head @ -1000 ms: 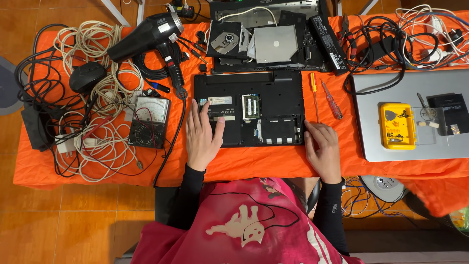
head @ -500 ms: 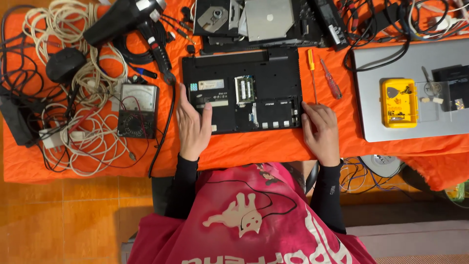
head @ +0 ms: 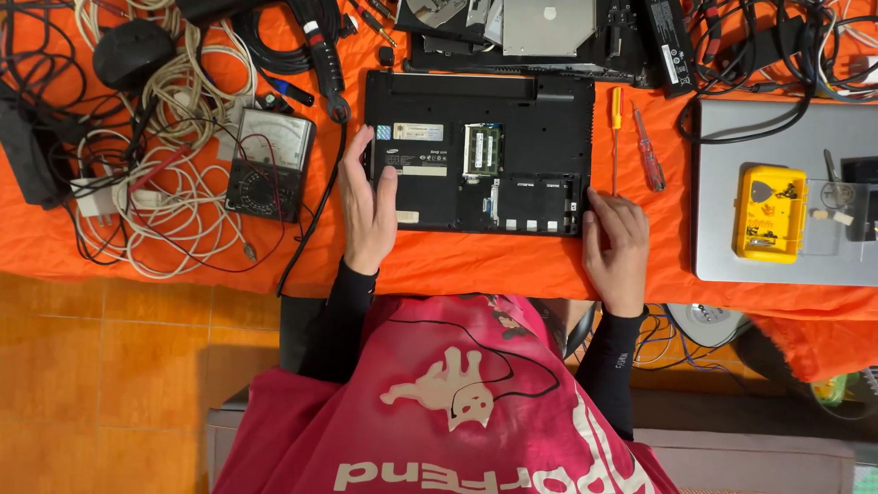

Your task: Repairing or upgrading a laptop by inspecting and working on internal components.

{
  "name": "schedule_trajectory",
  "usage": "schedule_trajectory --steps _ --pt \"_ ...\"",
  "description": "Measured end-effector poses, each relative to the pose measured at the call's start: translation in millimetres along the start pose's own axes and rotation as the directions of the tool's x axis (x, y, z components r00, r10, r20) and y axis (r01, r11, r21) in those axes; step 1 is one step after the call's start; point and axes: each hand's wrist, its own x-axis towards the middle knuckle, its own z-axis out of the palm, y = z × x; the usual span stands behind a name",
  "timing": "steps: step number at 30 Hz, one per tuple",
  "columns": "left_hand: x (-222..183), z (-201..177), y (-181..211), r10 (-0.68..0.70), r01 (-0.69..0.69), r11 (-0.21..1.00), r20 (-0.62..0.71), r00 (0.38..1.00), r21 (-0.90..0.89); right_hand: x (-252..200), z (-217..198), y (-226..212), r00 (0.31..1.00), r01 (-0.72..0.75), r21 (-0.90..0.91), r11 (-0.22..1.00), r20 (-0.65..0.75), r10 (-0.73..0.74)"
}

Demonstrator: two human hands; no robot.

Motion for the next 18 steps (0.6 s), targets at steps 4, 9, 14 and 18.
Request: schedule_trajectory --steps 4,9,14,18 --pt "-0.6 6.3 0.3 -0.035 0.035 0.999 -0.003 0.999 0.000 -5.4 -2.4 0.9 1.000 -0.014 0.015 1.000 0.016 0.014" --pt "-0.7 -2.8 0.9 -0.051 0.059 0.988 -0.058 0.997 0.146 -12.0 10.4 11.9 0.999 0.039 0.042 0.998 0.017 -0.040" --pt "-1.9 -3.6 -1.0 0.023 -0.025 0.991 0.017 1.000 0.128 -16.5 11.2 18.1 1.000 0.025 -0.006 1.000 0.017 -0.025" --pt "-2.9 -3.3 0.6 0.062 -0.065 0.994 0.037 0.997 0.092 -13.1 10.8 12.2 1.000 0.004 -0.001 1.000 0.007 -0.004"
